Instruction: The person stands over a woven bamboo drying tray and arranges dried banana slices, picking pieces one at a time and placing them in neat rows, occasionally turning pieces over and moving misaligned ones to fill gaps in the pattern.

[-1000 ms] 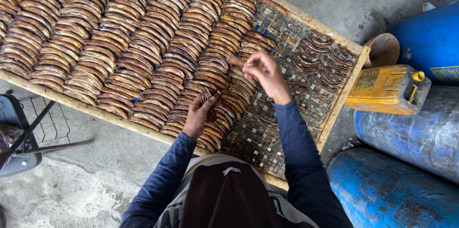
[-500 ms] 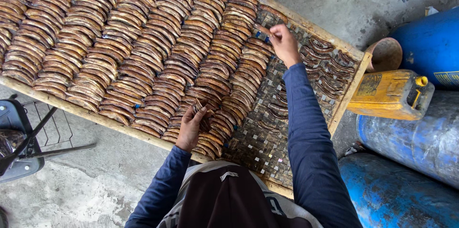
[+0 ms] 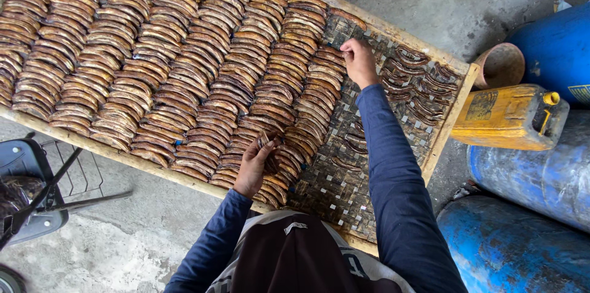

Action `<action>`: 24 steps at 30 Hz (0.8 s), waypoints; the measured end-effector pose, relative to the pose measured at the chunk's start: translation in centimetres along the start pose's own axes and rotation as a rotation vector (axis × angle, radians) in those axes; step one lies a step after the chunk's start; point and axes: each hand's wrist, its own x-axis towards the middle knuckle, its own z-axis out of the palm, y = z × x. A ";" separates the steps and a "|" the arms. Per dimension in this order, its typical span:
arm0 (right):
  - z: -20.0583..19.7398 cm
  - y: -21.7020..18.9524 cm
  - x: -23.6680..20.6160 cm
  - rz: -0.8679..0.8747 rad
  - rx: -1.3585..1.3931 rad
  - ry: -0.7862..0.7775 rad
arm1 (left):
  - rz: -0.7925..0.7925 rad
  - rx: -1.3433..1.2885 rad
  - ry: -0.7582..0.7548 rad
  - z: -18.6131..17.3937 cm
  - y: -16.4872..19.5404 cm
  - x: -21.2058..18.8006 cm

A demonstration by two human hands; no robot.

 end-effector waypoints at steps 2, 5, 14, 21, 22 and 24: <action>0.7 -0.3 0.0 -0.062 -0.223 0.055 | -0.009 -0.027 -0.101 1.1 1.0 0.2; 1.3 -0.9 -0.2 -0.102 -0.555 0.191 | -0.046 -0.107 -0.262 3.2 3.3 1.8; -2.0 -10.5 -6.4 0.116 0.464 -0.426 | -0.002 -0.001 -0.360 9.6 8.0 5.6; -2.3 -8.9 -7.7 -0.034 0.602 -0.348 | 0.001 0.326 -0.431 9.5 7.1 9.2; -2.2 -7.8 -7.8 0.008 0.562 -0.336 | 0.054 0.351 -0.462 9.3 7.2 9.9; -1.9 -5.8 -8.0 0.105 0.451 -0.319 | 0.170 0.500 -0.458 9.5 6.9 11.7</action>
